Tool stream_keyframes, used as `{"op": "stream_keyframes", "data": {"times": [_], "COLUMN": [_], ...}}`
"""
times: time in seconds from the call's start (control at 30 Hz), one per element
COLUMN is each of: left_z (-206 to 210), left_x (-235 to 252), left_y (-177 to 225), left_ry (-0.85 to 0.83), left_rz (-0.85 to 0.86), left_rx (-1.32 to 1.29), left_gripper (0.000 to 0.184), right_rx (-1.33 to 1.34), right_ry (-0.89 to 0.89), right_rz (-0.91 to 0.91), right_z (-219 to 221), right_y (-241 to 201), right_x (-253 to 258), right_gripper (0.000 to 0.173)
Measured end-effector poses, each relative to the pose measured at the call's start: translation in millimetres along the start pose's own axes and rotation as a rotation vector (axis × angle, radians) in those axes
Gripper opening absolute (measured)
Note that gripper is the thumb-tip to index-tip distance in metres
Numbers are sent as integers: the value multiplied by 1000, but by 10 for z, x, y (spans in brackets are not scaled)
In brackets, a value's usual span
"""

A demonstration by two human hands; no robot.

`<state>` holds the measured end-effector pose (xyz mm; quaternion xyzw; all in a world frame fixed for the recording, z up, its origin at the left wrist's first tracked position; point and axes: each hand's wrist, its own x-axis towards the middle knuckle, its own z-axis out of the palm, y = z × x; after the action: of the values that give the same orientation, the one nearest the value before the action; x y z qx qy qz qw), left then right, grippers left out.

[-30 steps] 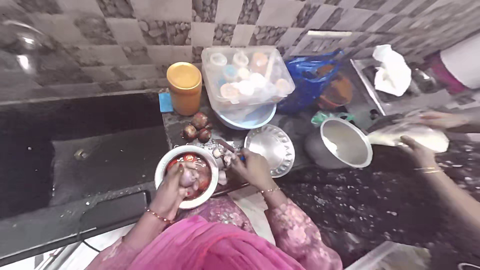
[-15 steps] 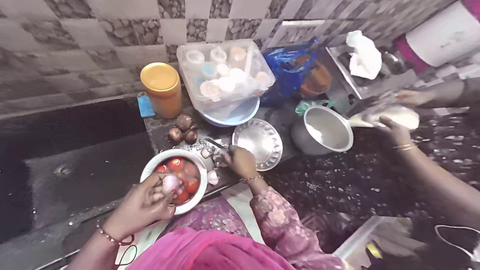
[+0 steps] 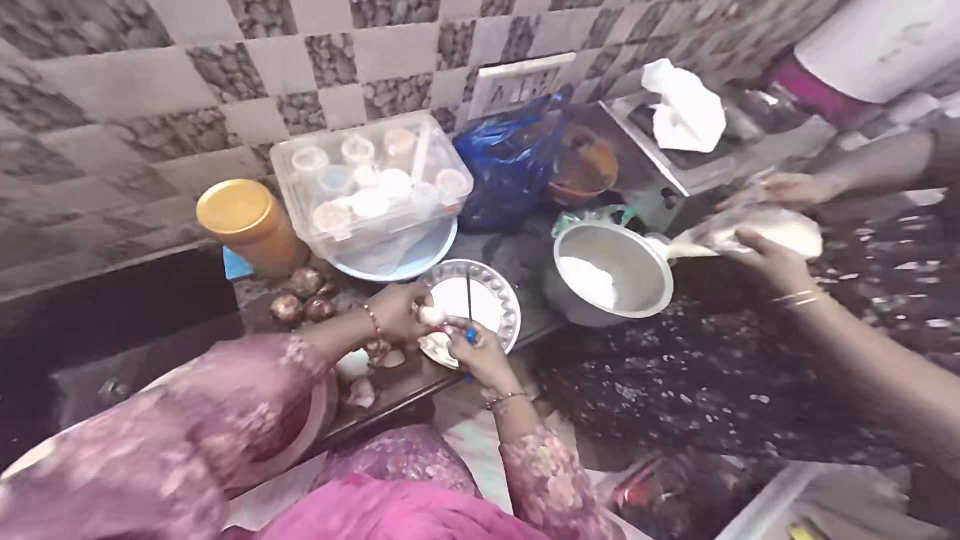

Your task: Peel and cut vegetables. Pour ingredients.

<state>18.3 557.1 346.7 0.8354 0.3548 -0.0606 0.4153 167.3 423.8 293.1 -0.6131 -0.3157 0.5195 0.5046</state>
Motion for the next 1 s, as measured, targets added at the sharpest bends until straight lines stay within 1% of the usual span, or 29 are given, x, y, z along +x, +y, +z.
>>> {"op": "stream_keyframes", "data": {"times": [0.1,0.2,0.3,0.37,0.43,0.5,0.53,0.6,0.63,0.67,0.73,0.8,0.83,0.9,0.93,1.0], "left_z": [165,352,482,553,591,583,558,364,216,49,-230,-369,-360,-225,-139,57], "left_x": [511,773,862,904,922,902,881,702,549,366,24,-259,-365,-498,-520,-493], "left_y": [-1,21,27,-40,-104,-130,-130,-8,60,127,183,189,96,-353,-536,-654], "left_ry": [-144,-284,-380,-408,-400,-359,-328,-294,-266,-238,-205,-242,-245,-251,-287,-397], "left_rz": [-20,-21,-19,-23,-8,22,35,-1,-15,-35,-101,-227,-269,-264,-277,-325], "left_rx": [90,183,210,219,201,199,218,298,347,387,498,600,642,784,836,845], "left_gripper": [38,39,38,36,35,38,43,56,56,52,34,28,29,28,26,25], "right_rx": [-7,41,66,74,84,80,71,33,10,-10,-39,-57,-68,-88,-103,-137], "right_ry": [236,412,484,506,513,524,528,527,520,517,511,506,503,480,464,413], "right_rz": [-14,-54,-79,-99,-119,-141,-158,-184,-191,-190,-190,-201,-210,-239,-252,-284], "right_z": [-335,-530,-646,-683,-692,-681,-682,-673,-653,-627,-583,-550,-522,-434,-386,-302], "right_y": [131,122,146,196,222,228,230,243,244,241,238,227,219,224,223,254], "right_x": [55,-23,-106,-138,-162,-185,-198,-238,-260,-284,-331,-370,-383,-398,-398,-398], "right_gripper": [34,30,30,30,30,30,30,31,31,31,31,31,31,30,29,28]}}
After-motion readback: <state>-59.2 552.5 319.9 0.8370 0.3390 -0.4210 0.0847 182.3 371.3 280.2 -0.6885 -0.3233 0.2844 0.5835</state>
